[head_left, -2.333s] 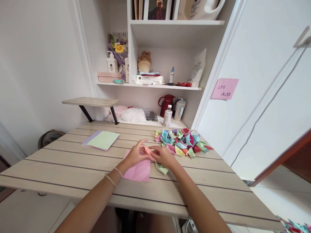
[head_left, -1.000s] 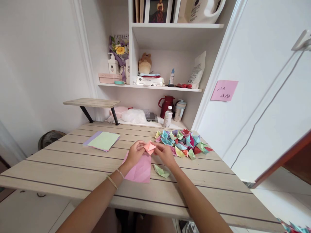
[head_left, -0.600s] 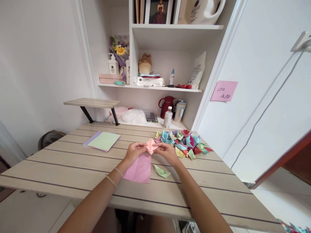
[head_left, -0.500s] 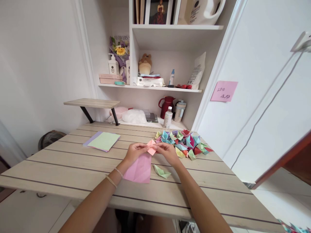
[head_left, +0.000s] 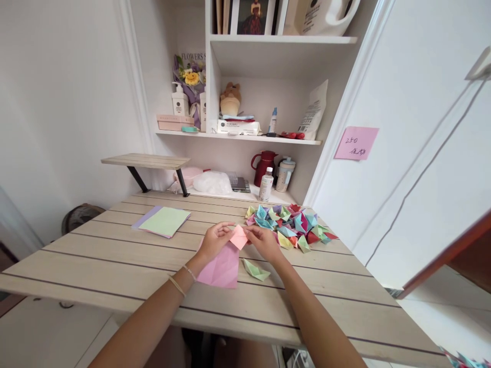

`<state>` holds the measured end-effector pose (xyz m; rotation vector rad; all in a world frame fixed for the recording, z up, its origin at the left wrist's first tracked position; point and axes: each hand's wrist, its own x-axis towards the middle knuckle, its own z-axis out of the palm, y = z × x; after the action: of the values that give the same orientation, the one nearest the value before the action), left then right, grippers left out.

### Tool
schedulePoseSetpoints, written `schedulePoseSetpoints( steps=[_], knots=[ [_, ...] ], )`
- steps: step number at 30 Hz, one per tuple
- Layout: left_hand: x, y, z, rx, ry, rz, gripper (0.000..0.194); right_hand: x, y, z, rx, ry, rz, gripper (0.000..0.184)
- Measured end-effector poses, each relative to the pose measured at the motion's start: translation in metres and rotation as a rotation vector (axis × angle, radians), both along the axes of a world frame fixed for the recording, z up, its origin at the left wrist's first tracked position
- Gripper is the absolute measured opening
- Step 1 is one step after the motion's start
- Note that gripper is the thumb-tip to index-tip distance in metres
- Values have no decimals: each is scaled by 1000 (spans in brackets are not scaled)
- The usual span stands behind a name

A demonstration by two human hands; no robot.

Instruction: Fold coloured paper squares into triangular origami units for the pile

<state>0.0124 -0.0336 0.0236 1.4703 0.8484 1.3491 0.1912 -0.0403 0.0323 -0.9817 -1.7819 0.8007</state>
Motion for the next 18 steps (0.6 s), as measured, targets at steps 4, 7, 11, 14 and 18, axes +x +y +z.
schedulePoseSetpoints(
  steps=[4, 7, 11, 14, 18],
  knots=[
    [1, 0, -1, -4, 17, 12, 37, 0, -3, 2, 63, -109, -47, 27],
    [2, 2, -1, -14, -2, 45, 28, -2, -4, 1, 68, -75, -39, 32],
    [1, 3, 1, -10, -26, 57, 18, -4, -4, 0, 81, -79, -21, 27],
    [0, 1, 1, -34, -43, 0, 23, -3, -3, 1, 87, -130, -22, 34],
    [2, -2, 0, -79, -73, -103, 43, -1, -4, 1, 126, -172, -41, 36]
  ],
)
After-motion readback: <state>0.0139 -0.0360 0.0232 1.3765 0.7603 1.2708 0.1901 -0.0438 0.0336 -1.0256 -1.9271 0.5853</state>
